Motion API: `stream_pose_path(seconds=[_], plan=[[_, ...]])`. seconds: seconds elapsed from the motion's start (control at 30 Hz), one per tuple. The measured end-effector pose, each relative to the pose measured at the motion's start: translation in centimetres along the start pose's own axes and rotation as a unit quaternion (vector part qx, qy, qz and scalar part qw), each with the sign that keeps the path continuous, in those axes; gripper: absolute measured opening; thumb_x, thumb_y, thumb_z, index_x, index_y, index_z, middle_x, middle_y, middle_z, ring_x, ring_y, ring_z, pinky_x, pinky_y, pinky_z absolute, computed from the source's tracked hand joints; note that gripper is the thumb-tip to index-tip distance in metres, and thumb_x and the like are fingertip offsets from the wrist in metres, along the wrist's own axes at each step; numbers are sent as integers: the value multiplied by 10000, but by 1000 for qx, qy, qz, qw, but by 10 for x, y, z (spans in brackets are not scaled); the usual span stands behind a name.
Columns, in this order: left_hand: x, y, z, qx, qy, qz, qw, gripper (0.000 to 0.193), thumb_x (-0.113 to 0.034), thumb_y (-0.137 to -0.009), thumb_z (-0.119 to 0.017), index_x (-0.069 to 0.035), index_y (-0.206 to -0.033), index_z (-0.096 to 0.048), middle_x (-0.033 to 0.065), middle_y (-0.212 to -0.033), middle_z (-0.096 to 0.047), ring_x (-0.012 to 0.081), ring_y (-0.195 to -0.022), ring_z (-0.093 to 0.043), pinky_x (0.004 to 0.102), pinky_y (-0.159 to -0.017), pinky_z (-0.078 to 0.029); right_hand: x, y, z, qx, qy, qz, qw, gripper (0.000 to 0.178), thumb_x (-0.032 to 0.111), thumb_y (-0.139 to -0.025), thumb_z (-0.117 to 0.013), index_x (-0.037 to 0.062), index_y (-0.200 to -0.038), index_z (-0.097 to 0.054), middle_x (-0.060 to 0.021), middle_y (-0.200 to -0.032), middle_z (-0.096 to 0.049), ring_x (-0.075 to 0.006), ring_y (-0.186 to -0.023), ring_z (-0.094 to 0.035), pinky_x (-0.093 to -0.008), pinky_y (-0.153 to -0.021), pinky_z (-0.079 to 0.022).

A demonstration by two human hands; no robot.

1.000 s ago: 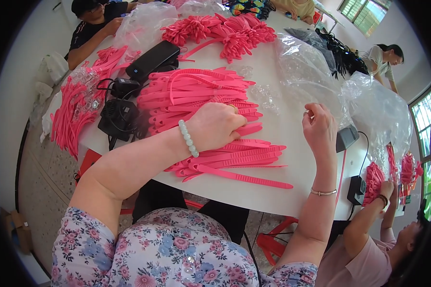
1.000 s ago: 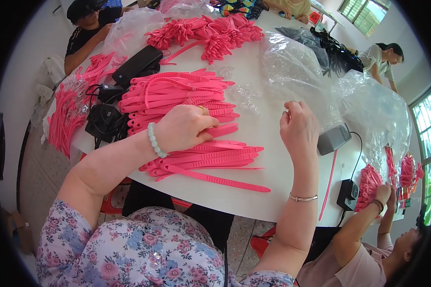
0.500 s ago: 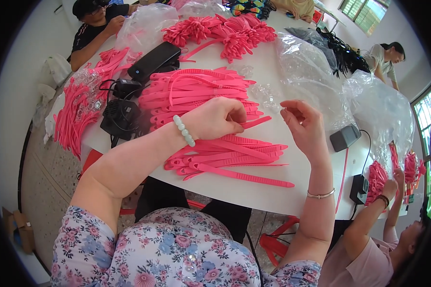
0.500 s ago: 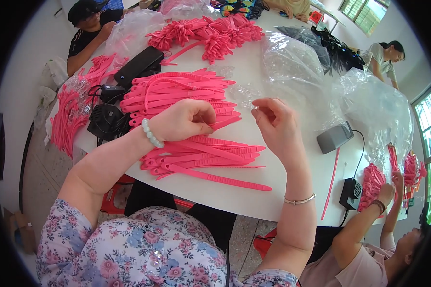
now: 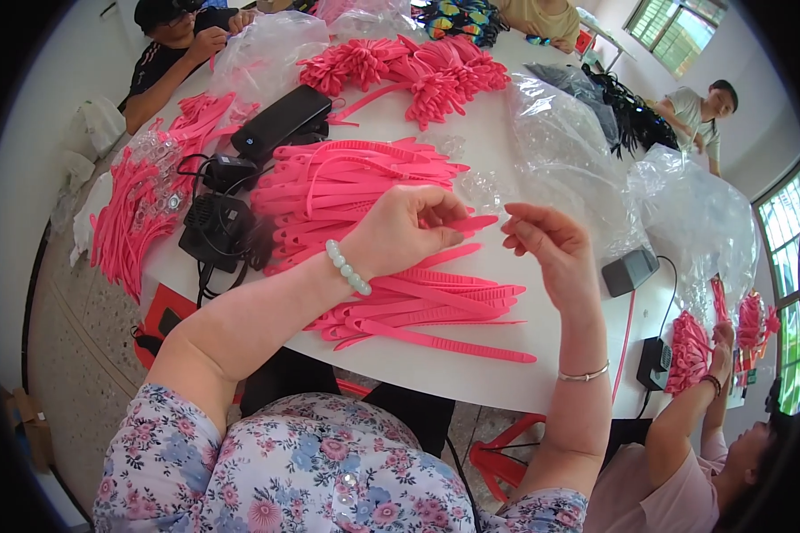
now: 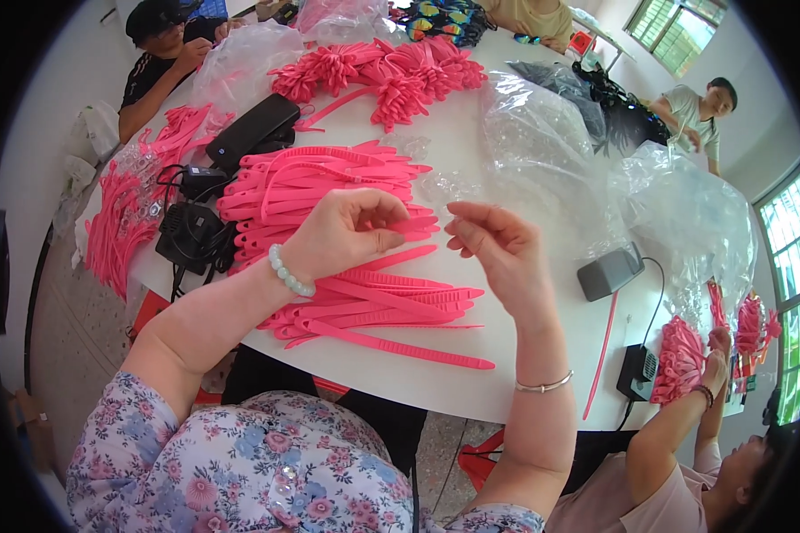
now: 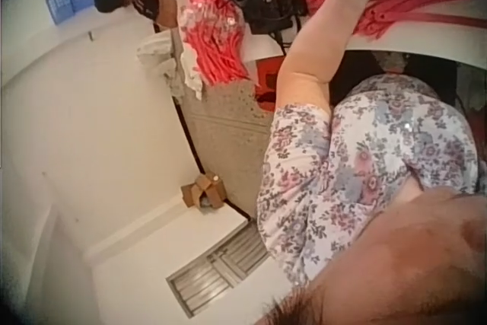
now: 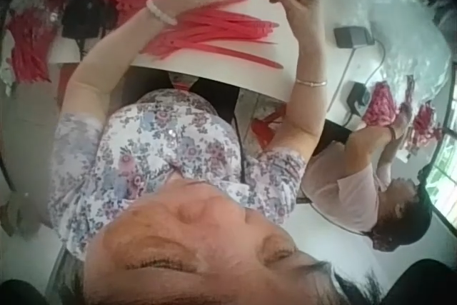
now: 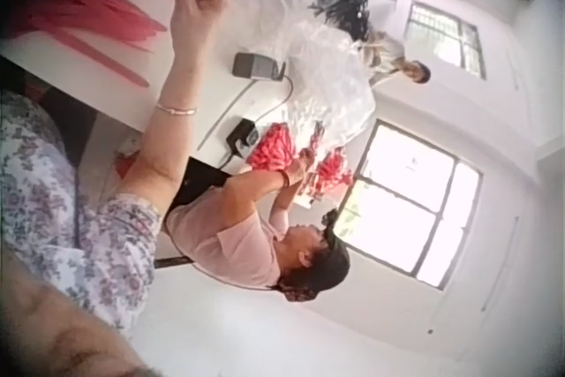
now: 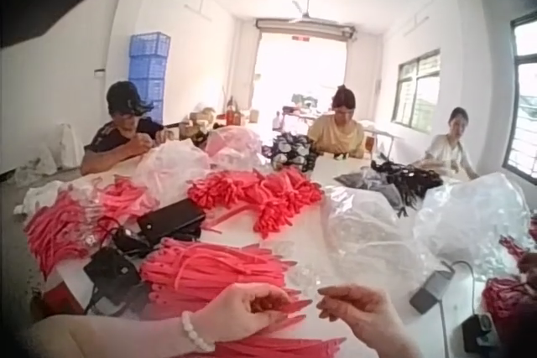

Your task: Manually sorting and assembling small pink plastic components at a factory workstation.

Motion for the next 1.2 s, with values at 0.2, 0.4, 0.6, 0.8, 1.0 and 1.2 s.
stream_pose_path(seconds=[0.2, 0.4, 0.6, 0.8, 1.0, 1.2], plan=[[5, 5, -6, 1, 3, 35, 999, 185, -16, -758, -681, 16, -932, -630, -2, -766, -602, 40, -672, -532, 190, -605, -463, -9, -1, -12, 5, 11, -24, 1000, 176, 30, -857, -564, -44, -1014, -592, -90, -835, -644, -139, -723, -609, -233, -640, -461], [-1, 7, -4, -19, -42, -11, 999, 192, -14, -752, -683, 8, -935, -632, 42, -757, -618, 64, -682, -569, 208, -601, -475, -9, -2, -19, 2, 26, -23, 999, 164, 26, -854, -568, -44, -1000, -596, -83, -823, -640, -138, -721, -612, -233, -632, -461], [-13, 8, -2, -26, -66, -71, 995, 185, 11, -735, -676, 10, -914, -630, 82, -747, -632, 102, -669, -592, 228, -599, -482, -9, -1, -28, 4, 53, -29, 998, 154, 23, -834, -595, -41, -973, -592, -79, -807, -638, -135, -703, -618, -225, -607, -471], [-20, 9, -4, -24, -80, -95, 992, 171, 12, -723, -678, 8, -887, -631, 93, -729, -631, 124, -644, -591, 255, -576, -472, -13, 1, -21, -10, 48, -69, 996, 116, 67, -813, -638, -6, -888, -587, -38, -752, -624, -96, -663, -599, -207, -582, -465], [-29, 14, -7, -13, -110, -145, 983, 172, -27, -714, -698, -10, -873, -635, 94, -731, -625, 173, -656, -606, 266, -590, -481, -14, 2, -15, -8, 89, -93, 992, 84, 53, -786, -663, 12, -805, -591, -24, -727, -603, -94, -641, -582, -193, -557, -432], [-55, 23, -9, -46, -133, -228, 963, 270, -106, -679, -746, -36, -915, -635, 95, -780, -633, 192, -679, -624, 272, -605, -503, -12, 6, -41, 49, -68, -68, 994, 42, 4, -793, -638, -18, -823, -618, -28, -754, -602, -77, -681, -544, -200, -630, -437]])
Point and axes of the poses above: each hand's wrist, its own y-axis away from the middle knuckle, its own z-axis out of the back of the hand, x = y × z, the point moved 10 cm from there along -y, towards the middle knuckle
